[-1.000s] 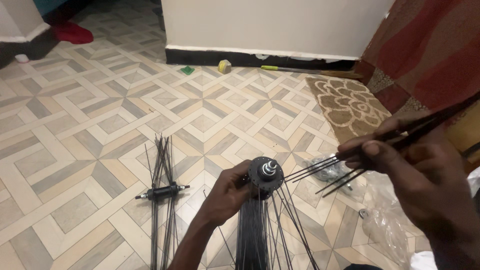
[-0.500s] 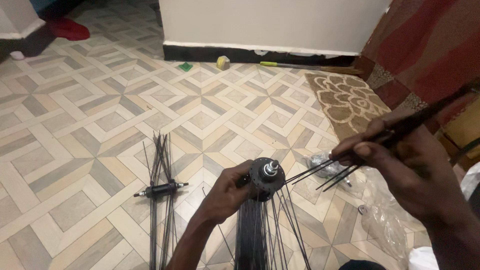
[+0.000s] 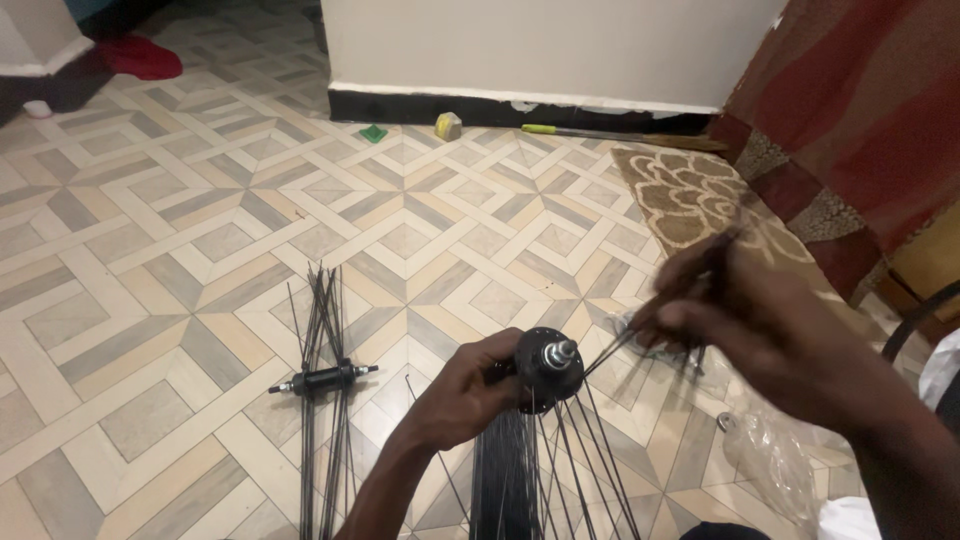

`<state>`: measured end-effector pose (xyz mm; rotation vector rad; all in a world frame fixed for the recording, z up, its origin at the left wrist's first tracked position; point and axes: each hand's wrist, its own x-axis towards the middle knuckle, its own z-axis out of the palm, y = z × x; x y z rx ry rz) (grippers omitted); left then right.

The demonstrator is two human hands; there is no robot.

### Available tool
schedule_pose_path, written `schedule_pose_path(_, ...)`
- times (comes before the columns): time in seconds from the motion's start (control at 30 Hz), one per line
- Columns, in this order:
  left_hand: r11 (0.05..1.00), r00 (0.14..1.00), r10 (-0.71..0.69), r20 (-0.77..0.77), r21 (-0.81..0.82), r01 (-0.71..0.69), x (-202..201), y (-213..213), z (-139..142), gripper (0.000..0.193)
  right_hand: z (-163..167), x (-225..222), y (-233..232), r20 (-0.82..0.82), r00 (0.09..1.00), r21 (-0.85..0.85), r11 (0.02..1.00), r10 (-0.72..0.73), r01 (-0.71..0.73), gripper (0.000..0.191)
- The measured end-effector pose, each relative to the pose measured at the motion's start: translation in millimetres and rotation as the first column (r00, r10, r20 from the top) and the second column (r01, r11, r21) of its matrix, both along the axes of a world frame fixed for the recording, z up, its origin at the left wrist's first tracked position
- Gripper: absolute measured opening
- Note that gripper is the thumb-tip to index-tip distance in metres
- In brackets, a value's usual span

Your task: The person inserts multiple thin metal spokes into the holes of a bicycle wheel hub. They hold the hub in one hand and feed the spokes into place with the other, repeating the process for several spokes.

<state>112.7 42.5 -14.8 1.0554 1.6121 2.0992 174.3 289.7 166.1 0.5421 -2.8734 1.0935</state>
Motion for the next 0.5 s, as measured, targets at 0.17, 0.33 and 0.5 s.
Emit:
schedule_pose_path(0.17,0.999,0.998,0.018,-0.054,0.044,-0.016,-0.2,-1.4,-1.6,0.027,10.3,6.4,-19.7,0.187,0.915,0.571,0.798,-0.358,0.196,0.025)
schedule_pose_path(0.33,0.999,0.997,0.014,0.07,0.041,-0.017,-0.9,-4.2,1.8,0.03,-14.8,8.5,-20.6,-0.084,0.983,-0.242,0.96,-0.162,0.137,0.017)
schedule_pose_path(0.5,0.999,0.997,0.016,0.076,0.042,-0.02,-0.7,-3.1,1.5,0.033,-41.3,7.3,-11.0,-0.038,0.978,-0.424,0.89,-0.204,0.17,0.017)
